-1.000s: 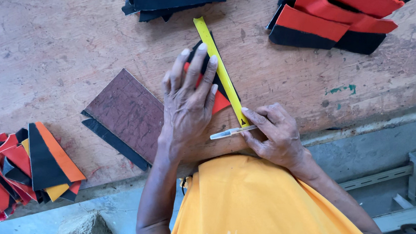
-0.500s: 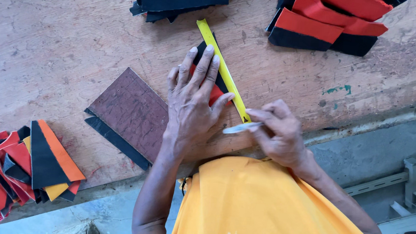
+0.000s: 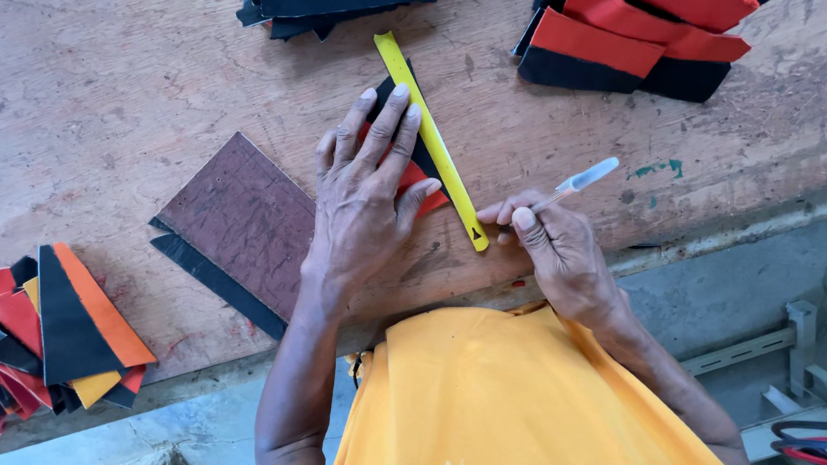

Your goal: The person repeatedly measures and marks small red and black fabric pieces using a yellow ruler and a white pen. They align the ruler on each piece, draw a line, then set the marked piece aside and pick up the next one from a nearby pile.

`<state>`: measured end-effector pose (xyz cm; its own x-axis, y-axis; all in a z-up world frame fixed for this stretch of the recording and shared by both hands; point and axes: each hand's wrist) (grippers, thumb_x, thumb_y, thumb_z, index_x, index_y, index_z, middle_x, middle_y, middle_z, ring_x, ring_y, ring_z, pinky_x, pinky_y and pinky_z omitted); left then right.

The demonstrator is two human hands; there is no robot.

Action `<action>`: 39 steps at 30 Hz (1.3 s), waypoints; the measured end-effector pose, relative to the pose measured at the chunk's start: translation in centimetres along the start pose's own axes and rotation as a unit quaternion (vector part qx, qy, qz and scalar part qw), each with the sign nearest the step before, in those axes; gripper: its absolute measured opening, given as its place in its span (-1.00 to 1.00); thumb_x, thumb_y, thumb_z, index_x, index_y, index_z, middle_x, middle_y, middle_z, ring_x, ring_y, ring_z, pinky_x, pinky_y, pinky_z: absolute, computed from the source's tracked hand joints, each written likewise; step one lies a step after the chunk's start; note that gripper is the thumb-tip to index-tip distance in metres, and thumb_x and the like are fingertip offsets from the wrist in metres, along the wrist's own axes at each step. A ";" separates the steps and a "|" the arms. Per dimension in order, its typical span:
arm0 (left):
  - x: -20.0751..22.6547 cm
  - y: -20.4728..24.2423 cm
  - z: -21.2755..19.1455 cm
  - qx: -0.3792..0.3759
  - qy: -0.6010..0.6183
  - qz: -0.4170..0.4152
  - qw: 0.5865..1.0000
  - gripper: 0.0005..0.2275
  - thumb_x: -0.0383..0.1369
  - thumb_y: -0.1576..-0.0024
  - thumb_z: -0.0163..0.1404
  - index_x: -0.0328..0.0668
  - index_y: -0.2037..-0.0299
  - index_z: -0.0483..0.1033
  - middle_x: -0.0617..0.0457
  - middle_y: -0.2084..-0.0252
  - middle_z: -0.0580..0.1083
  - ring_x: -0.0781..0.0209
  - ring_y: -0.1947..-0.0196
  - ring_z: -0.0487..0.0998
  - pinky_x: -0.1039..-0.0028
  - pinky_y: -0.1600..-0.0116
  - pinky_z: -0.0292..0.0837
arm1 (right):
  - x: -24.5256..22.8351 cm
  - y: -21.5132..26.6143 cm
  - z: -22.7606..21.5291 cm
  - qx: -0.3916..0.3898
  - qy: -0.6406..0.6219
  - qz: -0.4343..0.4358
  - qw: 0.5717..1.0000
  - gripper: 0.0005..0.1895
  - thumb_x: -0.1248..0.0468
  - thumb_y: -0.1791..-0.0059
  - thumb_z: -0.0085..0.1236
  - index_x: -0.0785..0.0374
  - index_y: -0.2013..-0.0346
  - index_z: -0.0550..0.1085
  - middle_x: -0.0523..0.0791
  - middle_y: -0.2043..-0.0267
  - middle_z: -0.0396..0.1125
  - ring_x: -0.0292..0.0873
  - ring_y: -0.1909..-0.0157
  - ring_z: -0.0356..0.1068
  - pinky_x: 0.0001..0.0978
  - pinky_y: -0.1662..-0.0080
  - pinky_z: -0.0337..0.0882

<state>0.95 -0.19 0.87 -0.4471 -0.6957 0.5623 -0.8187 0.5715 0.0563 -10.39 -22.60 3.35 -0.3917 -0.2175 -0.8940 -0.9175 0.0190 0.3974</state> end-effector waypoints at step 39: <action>1.4 0.0 0.6 0.030 0.002 -0.020 0.999 -0.39 -0.08 -0.20 0.18 -0.28 -0.38 0.37 -0.10 -0.53 0.11 -0.12 -0.55 -0.02 -0.02 -0.52 -0.13 | 2.3 -1.0 0.9 0.070 -0.047 -0.102 0.991 -0.85 0.52 -0.08 0.13 0.37 0.05 0.47 -0.01 0.03 0.42 -0.23 -0.03 0.46 -0.45 -0.08 0.52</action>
<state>0.11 -1.43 1.13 -0.4125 -0.7149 0.5647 -0.8556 0.5167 0.0292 -10.49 -22.28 0.70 -0.1953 -0.1398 -0.9707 -0.9765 0.1201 0.1791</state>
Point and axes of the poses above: each hand's wrist, its own y-axis away from the middle knuckle, its own z-axis out of the palm, x = y × z
